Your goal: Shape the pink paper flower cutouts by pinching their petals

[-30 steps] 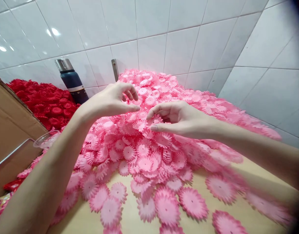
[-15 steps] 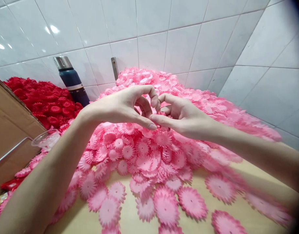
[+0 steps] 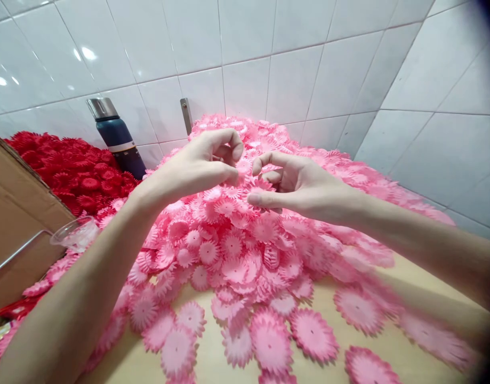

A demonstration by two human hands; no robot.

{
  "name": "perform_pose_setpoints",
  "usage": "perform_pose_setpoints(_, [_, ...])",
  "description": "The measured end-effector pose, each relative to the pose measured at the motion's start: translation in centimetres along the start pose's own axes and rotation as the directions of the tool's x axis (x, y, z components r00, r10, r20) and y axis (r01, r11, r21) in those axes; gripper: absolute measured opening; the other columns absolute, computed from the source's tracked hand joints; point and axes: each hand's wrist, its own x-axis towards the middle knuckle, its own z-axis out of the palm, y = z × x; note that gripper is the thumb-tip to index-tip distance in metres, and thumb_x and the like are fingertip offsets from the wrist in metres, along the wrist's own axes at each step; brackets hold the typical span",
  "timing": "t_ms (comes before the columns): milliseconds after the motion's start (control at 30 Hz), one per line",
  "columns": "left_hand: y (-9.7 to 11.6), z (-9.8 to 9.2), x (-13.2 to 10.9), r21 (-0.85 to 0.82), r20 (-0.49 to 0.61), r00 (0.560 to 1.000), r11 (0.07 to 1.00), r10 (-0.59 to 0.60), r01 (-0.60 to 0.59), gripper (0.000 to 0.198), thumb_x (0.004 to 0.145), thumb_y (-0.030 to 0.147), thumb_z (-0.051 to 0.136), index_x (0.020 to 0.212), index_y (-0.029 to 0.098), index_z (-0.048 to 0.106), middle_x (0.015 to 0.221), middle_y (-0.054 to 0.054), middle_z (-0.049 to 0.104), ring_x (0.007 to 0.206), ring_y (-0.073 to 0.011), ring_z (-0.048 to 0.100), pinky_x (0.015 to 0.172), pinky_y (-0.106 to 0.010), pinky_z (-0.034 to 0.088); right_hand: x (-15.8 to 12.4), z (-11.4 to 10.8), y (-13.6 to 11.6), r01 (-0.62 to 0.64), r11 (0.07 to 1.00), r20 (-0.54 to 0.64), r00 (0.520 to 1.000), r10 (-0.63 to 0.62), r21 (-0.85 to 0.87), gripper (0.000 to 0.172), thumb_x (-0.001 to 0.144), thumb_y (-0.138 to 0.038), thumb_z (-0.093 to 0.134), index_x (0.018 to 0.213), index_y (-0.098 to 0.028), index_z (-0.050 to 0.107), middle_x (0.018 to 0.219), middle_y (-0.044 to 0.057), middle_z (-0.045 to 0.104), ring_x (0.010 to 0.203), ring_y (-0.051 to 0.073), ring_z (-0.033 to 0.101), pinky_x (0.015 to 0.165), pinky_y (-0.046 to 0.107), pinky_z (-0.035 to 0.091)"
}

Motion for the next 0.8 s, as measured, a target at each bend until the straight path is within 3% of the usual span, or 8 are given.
perform_pose_setpoints(67, [-0.4,-0.4,0.0,0.147,-0.174,0.985,0.989,0.008,0.018,0.016,0.069,0.008,0.059,0.072,0.019,0.047,0.071,-0.001,0.052,0.066,-0.0133,0.050,0.059,-0.030,0.039,-0.1,0.1,-0.2,0.001,0.999,0.020,1.000,-0.001,-0.040,0.030,0.078,-0.036,0.076,0.095,-0.023,0.054,0.061,-0.006,0.044,0.053,0.008,0.042,0.046,0.022,0.034])
perform_pose_setpoints(133, [-0.7,-1.0,-0.1,0.228,-0.225,0.974,0.970,-0.035,0.088,0.015,0.069,0.011,0.060,0.074,0.019,0.050,0.075,-0.002,0.054,0.068,-0.0142,0.050,0.060,-0.030,0.038,-0.2,0.2,-0.3,0.016,0.998,0.065,0.998,-0.012,-0.054,0.025,0.078,-0.033,0.076,0.090,-0.022,0.057,0.065,-0.004,0.051,0.056,0.008,0.047,0.049,0.023,0.038])
perform_pose_setpoints(233, [-0.8,-1.8,-0.4,0.281,-0.054,0.983,0.942,-0.177,0.185,0.016,0.070,0.021,0.066,0.084,0.019,0.058,0.083,-0.004,0.060,0.072,-0.0171,0.055,0.062,-0.030,0.040,0.0,0.4,-0.2,0.045,0.999,0.128,0.991,-0.041,-0.023,0.020,0.076,-0.030,0.076,0.087,-0.021,0.061,0.079,0.001,0.062,0.069,0.012,0.057,0.061,0.026,0.048])
perform_pose_setpoints(333, [-0.4,-2.2,-0.7,0.344,0.099,0.975,0.926,-0.200,0.155,0.022,0.071,0.032,0.071,0.088,0.020,0.064,0.092,-0.006,0.063,0.079,-0.0201,0.059,0.065,-0.031,0.043,0.0,0.4,0.2,0.014,0.997,0.106,0.994,-0.007,-0.073,0.020,0.077,-0.031,0.075,0.090,-0.021,0.063,0.079,0.002,0.064,0.069,0.013,0.058,0.057,0.027,0.047])
perform_pose_setpoints(467, [0.2,-2.0,-0.9,0.181,0.249,0.967,0.983,-0.057,0.011,0.022,0.071,0.030,0.075,0.085,0.019,0.063,0.086,-0.004,0.063,0.079,-0.0175,0.060,0.067,-0.029,0.046,-0.1,0.4,0.4,-0.042,0.992,0.010,0.999,0.044,-0.121,0.028,0.073,-0.030,0.079,0.092,-0.024,0.059,0.064,-0.002,0.057,0.055,0.011,0.049,0.046,0.024,0.034])
perform_pose_setpoints(533, [0.5,-1.6,-1.0,0.052,0.263,0.965,0.998,0.008,-0.023,0.021,0.071,0.027,0.077,0.078,0.018,0.059,0.080,-0.002,0.061,0.073,-0.0146,0.059,0.065,-0.028,0.047,-0.1,0.5,0.4,-0.046,0.995,-0.011,0.999,0.045,-0.086,0.033,0.072,-0.030,0.080,0.092,-0.024,0.055,0.061,-0.004,0.053,0.052,0.009,0.043,0.044,0.023,0.030])
perform_pose_setpoints(633, [0.7,-0.8,-0.8,-0.081,0.228,0.972,0.996,0.063,-0.046,0.028,0.070,0.024,0.078,0.071,0.018,0.051,0.074,0.000,0.058,0.068,-0.0116,0.057,0.062,-0.027,0.047,-0.1,0.9,0.2,-0.028,0.999,-0.041,0.999,0.027,-0.029,0.038,0.072,-0.032,0.081,0.091,-0.023,0.050,0.060,-0.006,0.050,0.049,0.007,0.038,0.043,0.022,0.026])
perform_pose_setpoints(800, [0.5,0.1,-0.4,-0.186,0.301,0.951,0.982,0.076,-0.020,0.030,0.071,0.023,0.077,0.072,0.017,0.048,0.075,0.000,0.059,0.069,-0.0111,0.059,0.060,-0.025,0.047,0.1,1.2,0.0,0.018,1.000,-0.123,0.992,-0.017,0.003,0.038,0.073,-0.038,0.080,0.084,-0.022,0.048,0.057,-0.007,0.046,0.047,0.006,0.038,0.042,0.022,0.027])
